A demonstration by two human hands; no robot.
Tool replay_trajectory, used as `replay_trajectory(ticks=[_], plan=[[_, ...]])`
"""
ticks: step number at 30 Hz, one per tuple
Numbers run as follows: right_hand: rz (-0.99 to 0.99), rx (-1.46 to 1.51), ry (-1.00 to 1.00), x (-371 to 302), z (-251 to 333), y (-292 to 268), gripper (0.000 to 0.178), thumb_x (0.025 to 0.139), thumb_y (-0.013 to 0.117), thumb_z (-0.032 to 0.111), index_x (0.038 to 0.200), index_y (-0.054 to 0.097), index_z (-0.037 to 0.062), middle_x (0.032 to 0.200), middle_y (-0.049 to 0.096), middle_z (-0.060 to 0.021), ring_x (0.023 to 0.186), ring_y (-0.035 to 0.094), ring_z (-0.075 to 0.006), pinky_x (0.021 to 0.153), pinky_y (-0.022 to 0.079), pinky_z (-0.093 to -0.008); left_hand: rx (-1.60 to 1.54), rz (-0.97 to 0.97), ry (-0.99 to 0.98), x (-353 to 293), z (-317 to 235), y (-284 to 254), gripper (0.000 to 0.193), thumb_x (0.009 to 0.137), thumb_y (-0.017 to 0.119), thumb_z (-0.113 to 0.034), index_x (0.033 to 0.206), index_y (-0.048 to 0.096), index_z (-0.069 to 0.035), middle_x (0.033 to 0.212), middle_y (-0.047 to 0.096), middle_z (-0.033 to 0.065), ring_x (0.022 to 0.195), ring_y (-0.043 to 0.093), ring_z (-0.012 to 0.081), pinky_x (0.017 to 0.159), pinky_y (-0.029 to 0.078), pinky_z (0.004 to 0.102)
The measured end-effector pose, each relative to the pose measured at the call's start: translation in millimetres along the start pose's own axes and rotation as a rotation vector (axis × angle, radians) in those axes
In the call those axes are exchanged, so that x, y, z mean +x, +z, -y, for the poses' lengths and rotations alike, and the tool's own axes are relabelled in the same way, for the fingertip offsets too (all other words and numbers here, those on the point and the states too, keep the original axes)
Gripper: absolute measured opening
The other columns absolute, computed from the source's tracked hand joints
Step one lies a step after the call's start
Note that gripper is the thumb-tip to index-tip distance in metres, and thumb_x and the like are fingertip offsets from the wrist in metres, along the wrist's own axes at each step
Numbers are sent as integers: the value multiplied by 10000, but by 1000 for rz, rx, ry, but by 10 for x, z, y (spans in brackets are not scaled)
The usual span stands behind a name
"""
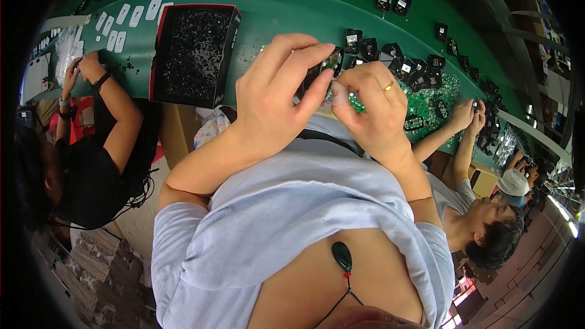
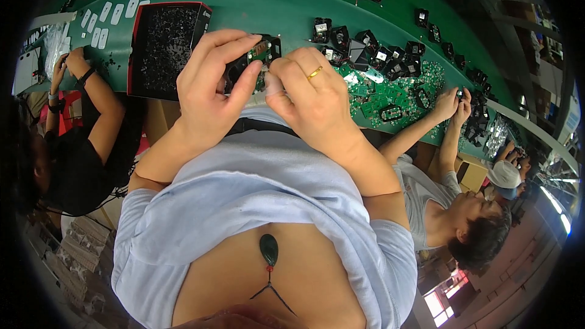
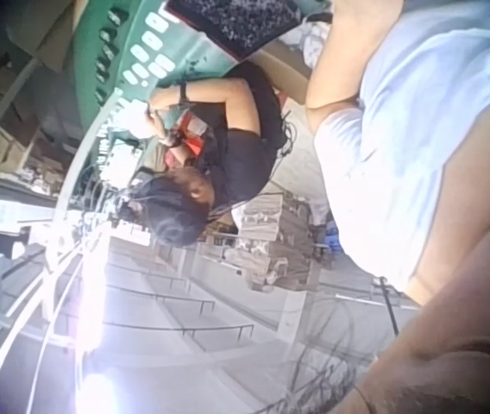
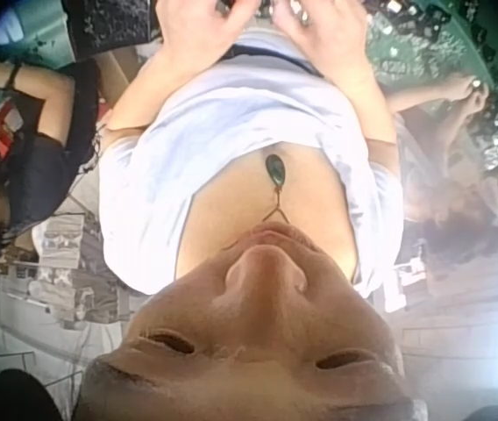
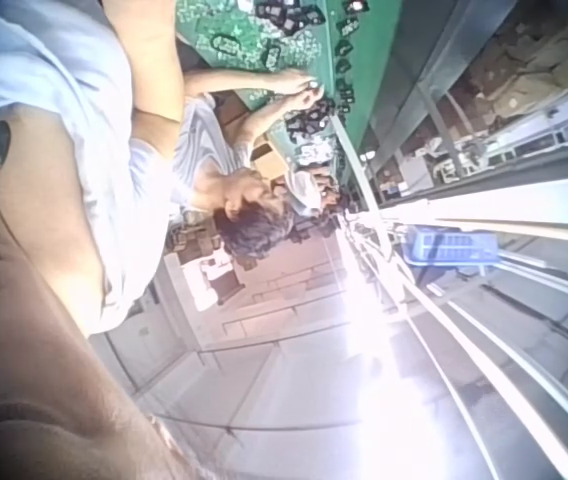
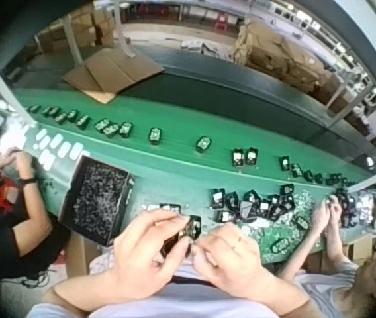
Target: The person assembles electronic circuit boards into plastic housings by hand, securing them with screws.
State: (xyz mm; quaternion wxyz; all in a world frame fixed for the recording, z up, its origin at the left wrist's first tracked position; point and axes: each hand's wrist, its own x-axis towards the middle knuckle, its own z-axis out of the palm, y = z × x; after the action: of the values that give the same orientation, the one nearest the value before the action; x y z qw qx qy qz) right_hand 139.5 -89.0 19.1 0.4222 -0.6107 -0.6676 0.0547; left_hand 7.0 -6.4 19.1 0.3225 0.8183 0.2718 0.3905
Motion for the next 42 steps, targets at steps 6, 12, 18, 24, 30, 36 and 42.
replay_trajectory(ticks=[6, 12, 18, 24, 30, 36, 42], plan=[[32, 11, -9, 37, -7, -3, 202, 637, 651, -20, 801, 537, 12, 740, 510, -95, 654, 520, -264, 557, 445, -341, -35, -47, 42, -7, 17, 13, 235, 694, 657, -19, 922, 599, -26, 880, 579, 88, 676, 578, 214, 557, 474, 288], [67, 127, 63, 0, -202, 146, 173, 680, 650, 5, 814, 542, 9, 754, 516, -102, 688, 535, -269, 581, 452, -336, -65, -51, -40, -60, 129, 92, 239, 708, 649, -6, 941, 594, -19, 889, 580, 96, 676, 581, 201, 561, 476, 270], [-72, 265, 318, -122, -200, 261, 293, 761, 634, 36, 1015, 491, 5, 773, 521, -87, 673, 553, -185, 556, 459, -285, -225, -49, -232, -60, 217, 191, 299, 742, 646, -37, 1032, 571, -29, 963, 558, 107, 731, 580, 168, 564, 474, 256], [-248, 824, 639, -114, -187, 161, 367, 793, 611, 7, 1100, 409, 18, 767, 500, -40, 592, 490, -78, 522, 420, -191, -541, 51, -501, -143, 322, 190, 324, 821, 601, -128, 1113, 534, -5, 997, 563, 95, 822, 568, 134, 659, 471, 242], [50, 363, 211, -169, -119, 138, 219, 692, 670, 37, 898, 615, 91, 680, 509, -17, 572, 502, -107, 478, 404, -244, -976, 371, -925, -69, 313, 89, 259, 829, 605, -123, 1049, 552, 2, 951, 593, 48, 845, 549, 85, 746, 447, 225], [9, -62, -120, -64, -159, 95, 240, 621, 671, 49, 847, 658, 127, 679, 503, -14, 587, 509, -167, 465, 409, -268, -759, 266, -768, -131, 308, 112, 127, 836, 579, -73, 948, 539, -29, 856, 561, 0, 784, 514, 63, 719, 428, 212], [-166, 43, 116, -45, -234, 170, 112, 707, 669, 56, 783, 588, 41, 687, 567, -70, 585, 535, -204, 483, 421, -296, -824, 185, -763, -132, 256, 84, 268, 851, 591, -157, 1017, 471, 16, 942, 593, 91, 837, 558, 91, 721, 466, 224]])
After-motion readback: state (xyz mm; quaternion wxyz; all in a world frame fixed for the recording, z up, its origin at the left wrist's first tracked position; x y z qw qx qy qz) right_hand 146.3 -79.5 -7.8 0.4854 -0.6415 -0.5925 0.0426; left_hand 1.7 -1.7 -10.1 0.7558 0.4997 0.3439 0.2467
